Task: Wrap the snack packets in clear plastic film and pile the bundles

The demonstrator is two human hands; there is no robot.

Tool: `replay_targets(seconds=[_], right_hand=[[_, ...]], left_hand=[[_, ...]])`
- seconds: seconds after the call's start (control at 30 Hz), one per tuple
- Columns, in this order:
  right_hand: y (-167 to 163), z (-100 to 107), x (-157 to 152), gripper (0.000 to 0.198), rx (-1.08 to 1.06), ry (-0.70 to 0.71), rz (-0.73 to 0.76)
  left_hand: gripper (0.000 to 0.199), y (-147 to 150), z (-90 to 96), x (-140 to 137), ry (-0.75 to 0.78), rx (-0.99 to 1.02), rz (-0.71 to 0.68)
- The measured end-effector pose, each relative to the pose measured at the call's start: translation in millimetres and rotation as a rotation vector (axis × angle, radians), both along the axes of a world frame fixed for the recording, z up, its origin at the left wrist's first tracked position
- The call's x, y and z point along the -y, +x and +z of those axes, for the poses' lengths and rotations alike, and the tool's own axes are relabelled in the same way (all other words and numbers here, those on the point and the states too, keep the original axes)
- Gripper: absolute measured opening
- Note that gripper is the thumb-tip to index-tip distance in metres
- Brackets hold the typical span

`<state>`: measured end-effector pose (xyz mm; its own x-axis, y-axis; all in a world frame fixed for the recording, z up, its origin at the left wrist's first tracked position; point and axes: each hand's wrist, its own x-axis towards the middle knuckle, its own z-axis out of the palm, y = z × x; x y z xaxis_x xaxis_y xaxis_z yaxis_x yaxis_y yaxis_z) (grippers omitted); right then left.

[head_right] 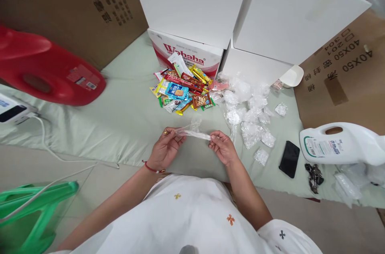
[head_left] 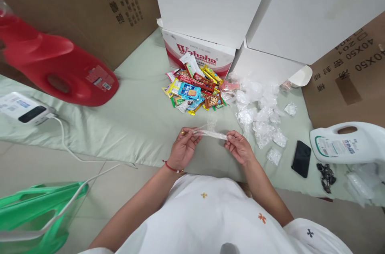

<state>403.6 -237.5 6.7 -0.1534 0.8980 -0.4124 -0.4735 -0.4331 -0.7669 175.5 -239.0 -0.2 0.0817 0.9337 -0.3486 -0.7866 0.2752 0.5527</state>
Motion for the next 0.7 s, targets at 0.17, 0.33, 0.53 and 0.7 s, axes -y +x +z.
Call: replay_targets(seconds=[0.17, 0.33, 0.53, 0.7], right_hand=[[5, -1, 5, 0.035, 0.041, -0.003, -0.024], [9, -4, 11, 0.035, 0.225, 0.118, 0.015], [25, 2, 22, 0.035, 0.804, 0.384, 0.203], [-10, 8, 11, 0.031, 0.851, 0.530, 0.151]], left_hand=[[0.031, -8, 3.2, -1, -0.175, 0.105, -0.210], [0.046, 9, 2.6, -6, -0.268, -0.145, -0.455], [0.048, 19, 2.4, -10, -0.140, -0.417, -0.165], [0.045, 36, 6.7, 0, 0.008, -0.544, -0.247]])
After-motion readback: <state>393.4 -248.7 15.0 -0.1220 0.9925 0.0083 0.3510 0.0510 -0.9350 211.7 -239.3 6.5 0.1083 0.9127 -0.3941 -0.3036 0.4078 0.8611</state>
